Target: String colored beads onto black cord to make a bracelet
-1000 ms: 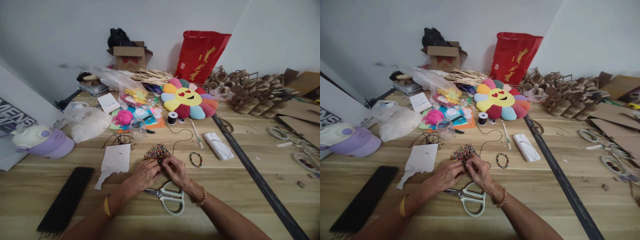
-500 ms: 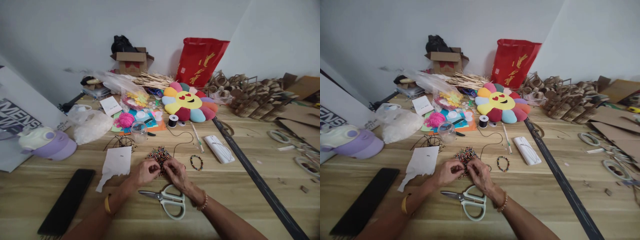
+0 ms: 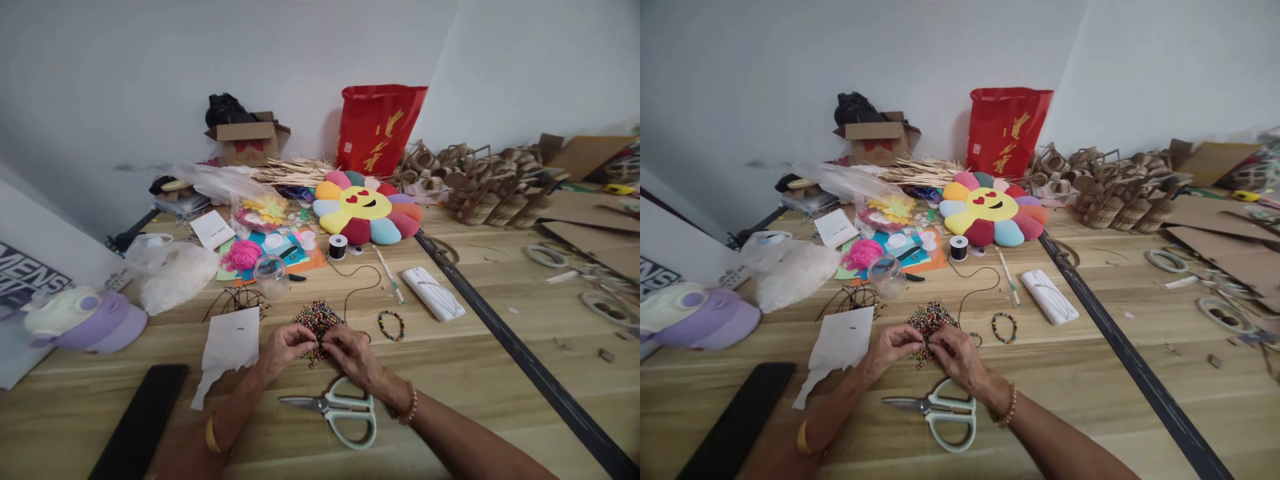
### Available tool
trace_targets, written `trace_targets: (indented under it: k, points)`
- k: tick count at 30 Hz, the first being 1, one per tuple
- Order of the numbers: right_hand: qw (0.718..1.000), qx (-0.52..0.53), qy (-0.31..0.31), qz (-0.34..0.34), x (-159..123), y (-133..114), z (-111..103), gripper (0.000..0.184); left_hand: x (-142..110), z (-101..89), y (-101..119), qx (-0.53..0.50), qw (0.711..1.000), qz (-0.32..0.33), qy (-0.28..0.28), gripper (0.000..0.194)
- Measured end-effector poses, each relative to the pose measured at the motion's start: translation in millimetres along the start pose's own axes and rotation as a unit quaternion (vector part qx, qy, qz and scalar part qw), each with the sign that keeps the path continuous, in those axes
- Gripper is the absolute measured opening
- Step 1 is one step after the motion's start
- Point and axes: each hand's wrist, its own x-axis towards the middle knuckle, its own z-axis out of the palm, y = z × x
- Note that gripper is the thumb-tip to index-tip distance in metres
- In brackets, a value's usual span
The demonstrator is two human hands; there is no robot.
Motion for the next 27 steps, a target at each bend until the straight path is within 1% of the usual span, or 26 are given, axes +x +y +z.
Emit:
trace_targets:
  k: [3, 8, 13, 18, 27]
  points:
    - [1.000, -0.006, -0.009, -0.019, 1.6, -1.7, -1.1, 0.017, 1.6, 0.5, -2.1, -0.022, 1.000, -0.014, -0.011, 0.027]
    - [0.999, -0.015, -0.004, -0.038, 2.0, -3.2, -1.7, 0.017, 2.7, 0.9, -1.0, -0.038, 0.999, -0.030, -0.009, 0.029]
    - [0.998, -0.024, -0.023, -0.049, 1.7, -5.1, -3.0, 0.018, 1.7, 0.7, 1.1, -0.030, 0.999, -0.028, -0.005, 0.027]
    - [0.997, -0.026, -0.028, -0.064, 3.2, -8.8, -4.7, 0.018, 1.9, -0.3, 0.5, -0.020, 1.000, -0.023, -0.001, 0.026]
    - [0.998, -0.036, -0.020, -0.048, -0.4, -3.2, -1.8, 0.018, 2.3, -0.7, -2.6, -0.025, 0.999, -0.023, -0.003, 0.030]
